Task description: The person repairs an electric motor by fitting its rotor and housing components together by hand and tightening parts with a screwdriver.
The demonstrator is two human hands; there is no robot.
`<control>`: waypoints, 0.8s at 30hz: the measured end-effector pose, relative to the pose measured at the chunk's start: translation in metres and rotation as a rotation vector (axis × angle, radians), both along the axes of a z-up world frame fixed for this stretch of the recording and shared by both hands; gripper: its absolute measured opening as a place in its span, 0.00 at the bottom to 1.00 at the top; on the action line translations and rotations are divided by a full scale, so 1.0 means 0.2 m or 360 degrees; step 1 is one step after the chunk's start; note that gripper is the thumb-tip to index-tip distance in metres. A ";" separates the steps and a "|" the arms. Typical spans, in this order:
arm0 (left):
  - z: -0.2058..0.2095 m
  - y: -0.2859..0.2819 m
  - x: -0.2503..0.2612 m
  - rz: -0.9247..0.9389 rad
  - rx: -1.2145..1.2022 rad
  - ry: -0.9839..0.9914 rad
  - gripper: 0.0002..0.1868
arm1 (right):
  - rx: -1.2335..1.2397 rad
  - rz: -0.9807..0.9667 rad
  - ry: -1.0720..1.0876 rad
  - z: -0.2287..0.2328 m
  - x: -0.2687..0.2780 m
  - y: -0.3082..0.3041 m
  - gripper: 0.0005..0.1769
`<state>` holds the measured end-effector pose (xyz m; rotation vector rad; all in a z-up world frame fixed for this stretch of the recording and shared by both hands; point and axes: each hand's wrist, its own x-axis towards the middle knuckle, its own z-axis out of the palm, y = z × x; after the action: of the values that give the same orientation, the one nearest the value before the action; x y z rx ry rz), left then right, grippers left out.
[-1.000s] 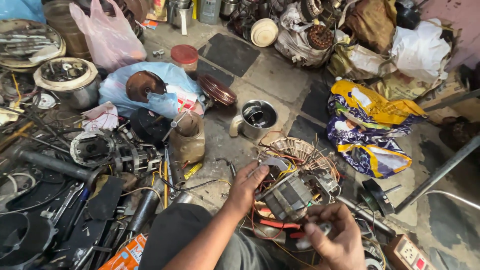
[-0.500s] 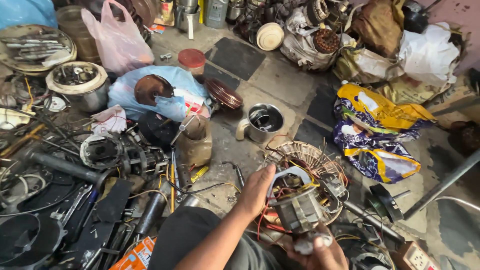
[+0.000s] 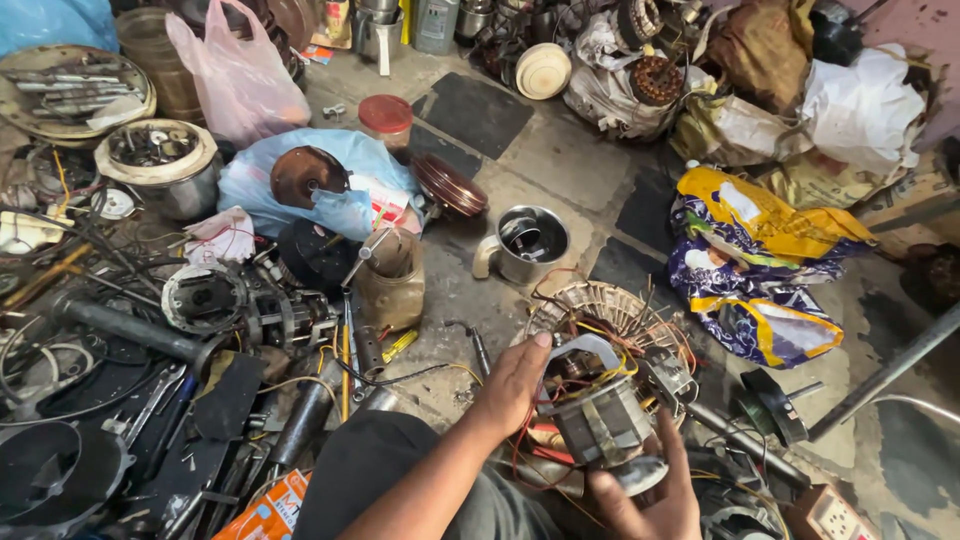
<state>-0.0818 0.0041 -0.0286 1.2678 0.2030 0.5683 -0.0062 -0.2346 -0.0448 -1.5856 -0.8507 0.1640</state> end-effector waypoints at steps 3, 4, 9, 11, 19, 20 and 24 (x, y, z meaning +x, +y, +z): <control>0.13 0.00 -0.03 -0.0051 -0.0029 -0.0059 0.30 | -0.0033 0.0109 0.0877 -0.01 0.08 -0.06 0.57; 0.15 0.00 -0.03 -0.0185 -0.0181 -0.0106 0.28 | -0.0016 0.0087 0.0776 0.10 0.05 -0.01 0.58; 0.08 -0.06 -0.02 -0.0143 -0.0261 0.0122 0.31 | -0.0171 0.0047 0.0517 0.38 0.00 0.09 0.58; 0.04 -0.07 0.00 -0.0018 -0.0346 -0.0067 0.32 | -0.0287 -0.0011 0.0866 0.37 0.03 0.07 0.60; 0.05 -0.06 -0.04 0.0176 -0.0238 0.0136 0.35 | -0.0282 0.0095 0.0578 0.27 0.04 0.09 0.61; 0.05 -0.06 -0.04 0.0135 -0.0380 0.0211 0.35 | -0.0256 0.0117 0.0630 0.25 0.06 0.07 0.62; 0.06 -0.06 -0.05 0.0198 -0.0252 0.0125 0.35 | -0.0230 0.0110 0.0761 0.29 0.04 0.09 0.62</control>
<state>-0.0911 -0.0087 -0.0157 1.1297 0.3872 0.5977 0.0022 -0.2170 0.0128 -1.5591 -0.5265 0.6392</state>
